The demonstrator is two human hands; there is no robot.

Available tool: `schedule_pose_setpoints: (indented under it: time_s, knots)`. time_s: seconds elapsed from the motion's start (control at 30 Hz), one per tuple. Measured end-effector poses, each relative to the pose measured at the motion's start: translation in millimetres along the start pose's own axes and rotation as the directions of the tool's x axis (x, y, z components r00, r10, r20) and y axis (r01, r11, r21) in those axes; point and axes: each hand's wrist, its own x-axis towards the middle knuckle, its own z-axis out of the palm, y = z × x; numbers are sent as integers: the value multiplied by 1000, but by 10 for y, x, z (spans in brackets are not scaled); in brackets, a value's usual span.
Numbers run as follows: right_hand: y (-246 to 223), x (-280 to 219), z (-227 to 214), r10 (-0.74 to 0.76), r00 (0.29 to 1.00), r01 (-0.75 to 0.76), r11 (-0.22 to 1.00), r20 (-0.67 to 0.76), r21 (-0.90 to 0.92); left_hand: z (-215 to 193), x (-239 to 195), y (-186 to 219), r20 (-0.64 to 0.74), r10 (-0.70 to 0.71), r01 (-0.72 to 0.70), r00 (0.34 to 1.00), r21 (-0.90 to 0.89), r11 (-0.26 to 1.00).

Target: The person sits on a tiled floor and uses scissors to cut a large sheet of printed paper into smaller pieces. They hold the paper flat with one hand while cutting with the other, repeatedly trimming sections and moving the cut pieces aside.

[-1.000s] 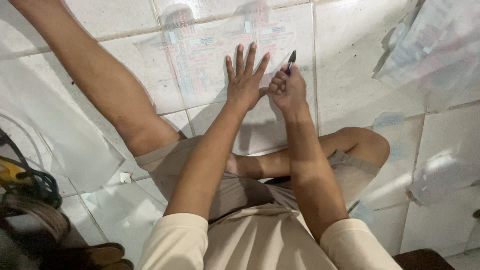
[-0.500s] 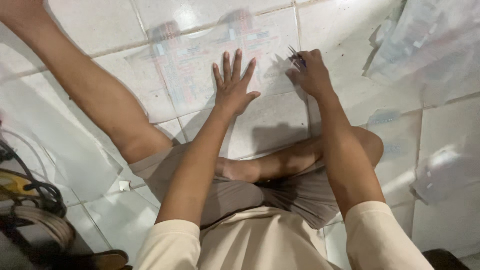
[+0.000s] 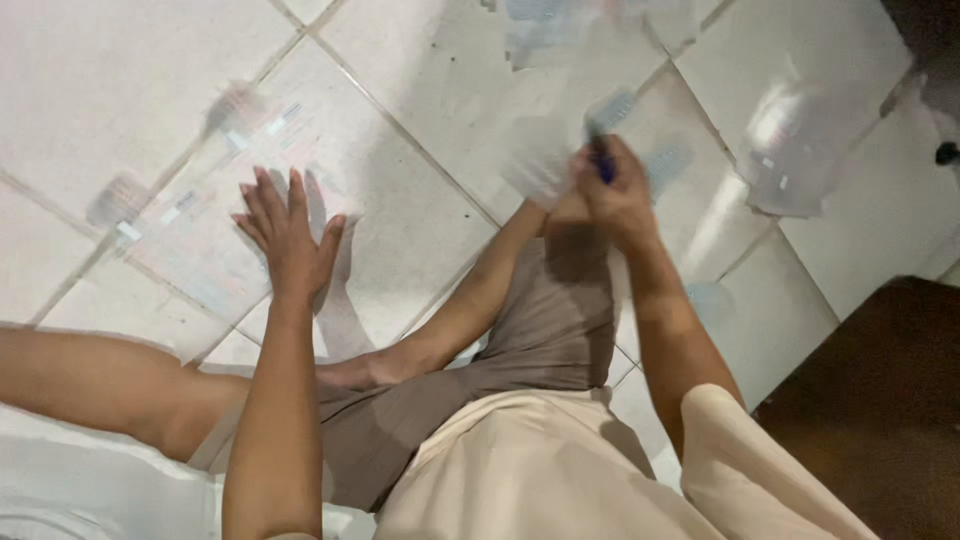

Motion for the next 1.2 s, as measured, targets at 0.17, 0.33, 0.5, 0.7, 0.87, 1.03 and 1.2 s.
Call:
schedule_pose_setpoints:
  time_s: [0.17,0.33,0.5,0.7,0.87,1.03,1.2]
  knots:
    - [535,-615,-1242,218,868,-191,976,-445,105,225,-457,-30,-68,-45,42,997,-55,998]
    - [1254,-803,-1535,592,592,-308,793,-546,526,455,-945,-50,-143,-101,89,985,-93,992]
    - [1581,-499,-991,660,572,-216,694,-487,686,510,-1145,-185,-184,-96,91,978,-34,995]
    - [1558,-584,-648,654,551,-347,745,-519,570,421,-1221,-173,-253,-121,118,960,-27,993]
    - [1393,-936,-540,508,643,-251,847,-572,469,343,-966,-56,-309,-204,222,929,24,975]
    - [-9,-1045,-94,31,867,-3,998,-498,58,473,-481,-204,-210,-437,465,875,109,878]
    - [-572,-800,852,-230,973,230,973,0,-1,505,-468,-234,-310,-358,404,881,100,909]
